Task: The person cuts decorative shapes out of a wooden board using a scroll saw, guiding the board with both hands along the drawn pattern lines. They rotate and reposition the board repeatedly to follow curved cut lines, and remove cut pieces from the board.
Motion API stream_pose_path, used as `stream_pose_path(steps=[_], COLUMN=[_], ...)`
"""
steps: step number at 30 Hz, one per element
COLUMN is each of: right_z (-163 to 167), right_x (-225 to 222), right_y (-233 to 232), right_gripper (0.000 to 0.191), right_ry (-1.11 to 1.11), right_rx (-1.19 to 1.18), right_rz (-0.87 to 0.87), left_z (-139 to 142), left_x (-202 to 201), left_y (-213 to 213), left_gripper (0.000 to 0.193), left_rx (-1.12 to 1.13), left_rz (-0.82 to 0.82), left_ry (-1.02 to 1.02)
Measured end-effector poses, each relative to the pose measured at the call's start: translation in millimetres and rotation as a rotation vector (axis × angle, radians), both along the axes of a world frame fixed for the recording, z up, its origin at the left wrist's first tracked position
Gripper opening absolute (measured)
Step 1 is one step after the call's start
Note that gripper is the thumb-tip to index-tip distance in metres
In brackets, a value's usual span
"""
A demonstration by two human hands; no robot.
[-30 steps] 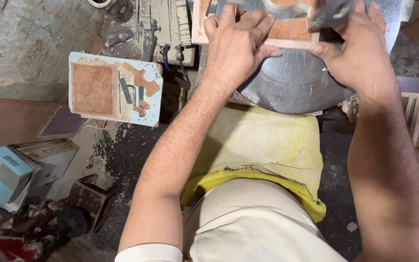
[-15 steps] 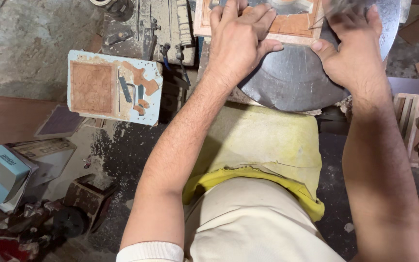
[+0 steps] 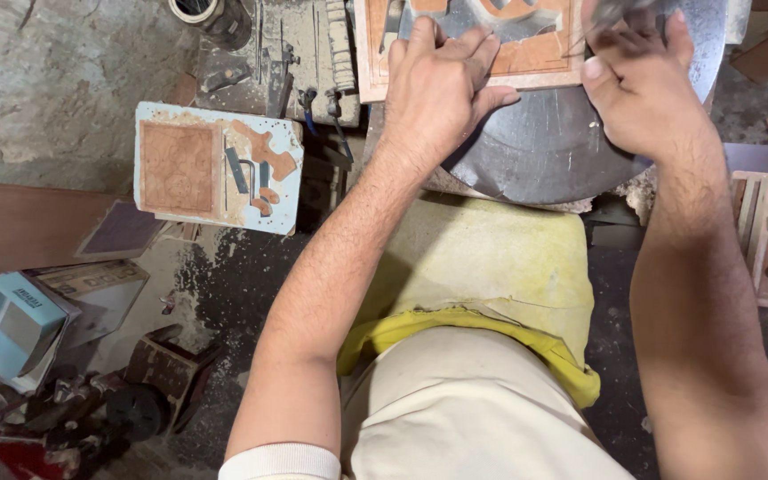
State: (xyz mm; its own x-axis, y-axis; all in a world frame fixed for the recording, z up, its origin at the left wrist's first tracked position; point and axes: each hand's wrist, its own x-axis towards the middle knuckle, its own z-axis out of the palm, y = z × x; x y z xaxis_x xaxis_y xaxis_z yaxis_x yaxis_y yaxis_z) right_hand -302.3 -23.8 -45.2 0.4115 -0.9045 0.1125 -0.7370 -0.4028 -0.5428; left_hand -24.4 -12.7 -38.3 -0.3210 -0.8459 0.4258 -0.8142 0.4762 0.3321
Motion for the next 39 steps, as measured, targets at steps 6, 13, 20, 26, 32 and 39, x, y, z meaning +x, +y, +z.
stream_pose_path(steps=[6, 13, 20, 26, 32, 39], right_z=[1.1, -0.1, -15.4, -26.9, 0.3, 9.5], right_x=[28.1, 27.0, 32.7, 39.0, 67.9, 62.1], right_y=[-1.0, -23.2, -41.4, -68.2, -79.6, -106.3], right_gripper=[0.032, 0.026, 0.029, 0.021, 0.036, 0.021], right_ry=[-0.045, 0.051, 0.053, 0.140, -0.020, 0.074], right_rx=[-0.103, -0.126, -0.180, -0.207, -0.222, -0.330], right_rz=[-0.100, -0.132, -0.109, -0.121, -0.055, -0.074], left_z=[3.1, 2.3, 7.9, 9.6, 33.8, 52.7], left_x=[4.0, -6.1, -4.6, -19.3, -23.8, -36.0], left_y=[-1.6, -10.0, -0.6, 8.6, 19.9, -4.6], left_gripper=[0.065, 0.065, 0.059, 0.067, 0.071, 0.071], left_rx=[0.036, 0.099, 0.194, 0.170, 0.175, 0.172], left_rz=[0.040, 0.036, 0.016, 0.006, 0.041, 0.108], left_ry=[-0.018, -0.184, -0.250, -0.255, -0.184, -0.111])
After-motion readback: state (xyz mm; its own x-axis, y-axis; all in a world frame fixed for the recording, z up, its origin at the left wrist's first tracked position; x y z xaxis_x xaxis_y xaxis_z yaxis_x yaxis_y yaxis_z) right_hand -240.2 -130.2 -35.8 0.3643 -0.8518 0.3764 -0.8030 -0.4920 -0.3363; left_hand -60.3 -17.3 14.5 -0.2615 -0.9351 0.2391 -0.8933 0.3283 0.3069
